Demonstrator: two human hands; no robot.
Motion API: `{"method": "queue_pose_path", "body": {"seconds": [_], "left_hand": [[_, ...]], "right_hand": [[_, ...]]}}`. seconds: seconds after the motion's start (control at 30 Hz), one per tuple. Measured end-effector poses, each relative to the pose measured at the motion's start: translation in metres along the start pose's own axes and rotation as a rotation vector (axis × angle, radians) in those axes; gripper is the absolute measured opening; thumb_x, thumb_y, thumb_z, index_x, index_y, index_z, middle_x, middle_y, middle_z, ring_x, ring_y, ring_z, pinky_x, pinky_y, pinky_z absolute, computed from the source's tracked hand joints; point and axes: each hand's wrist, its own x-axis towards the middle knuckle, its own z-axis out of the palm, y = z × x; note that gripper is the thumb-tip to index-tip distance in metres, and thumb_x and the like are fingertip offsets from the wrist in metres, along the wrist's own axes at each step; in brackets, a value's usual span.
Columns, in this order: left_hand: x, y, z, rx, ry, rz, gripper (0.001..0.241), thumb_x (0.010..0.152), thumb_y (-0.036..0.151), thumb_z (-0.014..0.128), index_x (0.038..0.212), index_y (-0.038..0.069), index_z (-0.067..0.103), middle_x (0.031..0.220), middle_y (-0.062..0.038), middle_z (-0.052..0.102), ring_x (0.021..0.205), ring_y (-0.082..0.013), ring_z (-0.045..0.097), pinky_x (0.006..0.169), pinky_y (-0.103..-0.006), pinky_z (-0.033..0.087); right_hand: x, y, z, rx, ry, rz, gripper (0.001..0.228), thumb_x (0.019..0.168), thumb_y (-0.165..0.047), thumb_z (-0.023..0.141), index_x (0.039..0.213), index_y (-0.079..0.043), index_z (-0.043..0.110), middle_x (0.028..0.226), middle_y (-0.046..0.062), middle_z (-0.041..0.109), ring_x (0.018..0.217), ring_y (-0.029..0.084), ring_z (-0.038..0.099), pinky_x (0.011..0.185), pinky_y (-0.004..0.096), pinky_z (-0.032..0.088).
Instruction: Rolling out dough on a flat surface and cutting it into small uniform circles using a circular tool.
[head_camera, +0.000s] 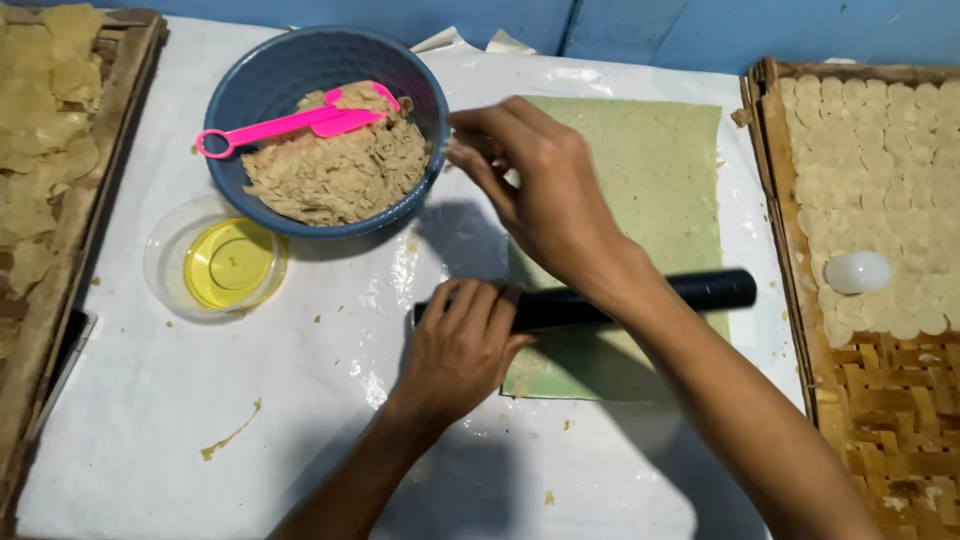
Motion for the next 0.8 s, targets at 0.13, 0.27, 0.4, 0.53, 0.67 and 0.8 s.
{"method": "queue_pose_path", "body": {"seconds": [0.13, 0.27, 0.4, 0.53, 0.67, 0.8], "left_hand": [[0.006, -0.010, -0.012, 0.031, 0.060, -0.150, 0.052, 0.087, 0.028, 0.079, 0.124, -0.004, 0.063, 0.113, -0.016, 0.067, 0.101, -0.0274, 0.063, 0.098, -0.0448, 0.047], [0.003, -0.019, -0.007, 0.070, 0.188, -0.230, 0.048, 0.093, 0.035, 0.075, 0.121, -0.004, 0.066, 0.104, -0.015, 0.066, 0.094, -0.0298, 0.064, 0.086, -0.0423, 0.050], [0.002, -0.020, 0.000, 0.058, 0.238, -0.212, 0.048, 0.097, 0.038, 0.072, 0.122, -0.003, 0.066, 0.100, -0.015, 0.063, 0.094, -0.0321, 0.063, 0.083, -0.0427, 0.051], [0.002, -0.016, 0.001, 0.072, 0.227, -0.190, 0.049, 0.098, 0.041, 0.069, 0.122, -0.002, 0.067, 0.099, -0.015, 0.063, 0.094, -0.0313, 0.064, 0.083, -0.0412, 0.050], [0.006, -0.008, -0.009, 0.003, 0.126, -0.248, 0.047, 0.091, 0.031, 0.077, 0.120, -0.004, 0.065, 0.108, -0.015, 0.069, 0.094, -0.0269, 0.062, 0.086, -0.0404, 0.048], [0.007, -0.005, -0.010, -0.013, 0.134, -0.241, 0.047, 0.091, 0.031, 0.077, 0.121, -0.004, 0.065, 0.108, -0.014, 0.068, 0.093, -0.0269, 0.062, 0.086, -0.0400, 0.047]], "right_hand": [[-0.067, -0.016, -0.051, -0.022, -0.036, 0.159, 0.024, 0.095, 0.003, 0.070, 0.119, 0.008, 0.069, 0.107, 0.019, 0.072, 0.082, 0.021, 0.067, 0.072, 0.028, 0.059], [-0.157, 0.003, -0.047, 0.074, -0.083, 0.493, 0.020, 0.089, -0.002, 0.070, 0.109, -0.004, 0.075, 0.105, 0.014, 0.076, 0.088, 0.027, 0.075, 0.077, 0.034, 0.064], [-0.202, 0.009, -0.024, 0.124, -0.210, 0.647, 0.018, 0.087, -0.004, 0.072, 0.105, -0.005, 0.075, 0.100, 0.013, 0.080, 0.091, 0.034, 0.078, 0.078, 0.044, 0.062], [-0.194, 0.000, -0.023, -0.008, -0.206, 0.511, 0.013, 0.088, -0.005, 0.072, 0.099, -0.007, 0.078, 0.097, 0.011, 0.079, 0.093, 0.031, 0.076, 0.077, 0.040, 0.061], [-0.198, 0.001, -0.023, -0.184, -0.296, 0.429, 0.020, 0.084, -0.019, 0.076, 0.101, -0.010, 0.080, 0.110, 0.007, 0.072, 0.094, 0.020, 0.065, 0.077, 0.032, 0.060], [-0.197, 0.001, -0.020, -0.170, -0.307, 0.407, 0.017, 0.082, -0.009, 0.074, 0.099, -0.007, 0.075, 0.104, 0.003, 0.078, 0.087, 0.017, 0.070, 0.077, 0.030, 0.062]]}}
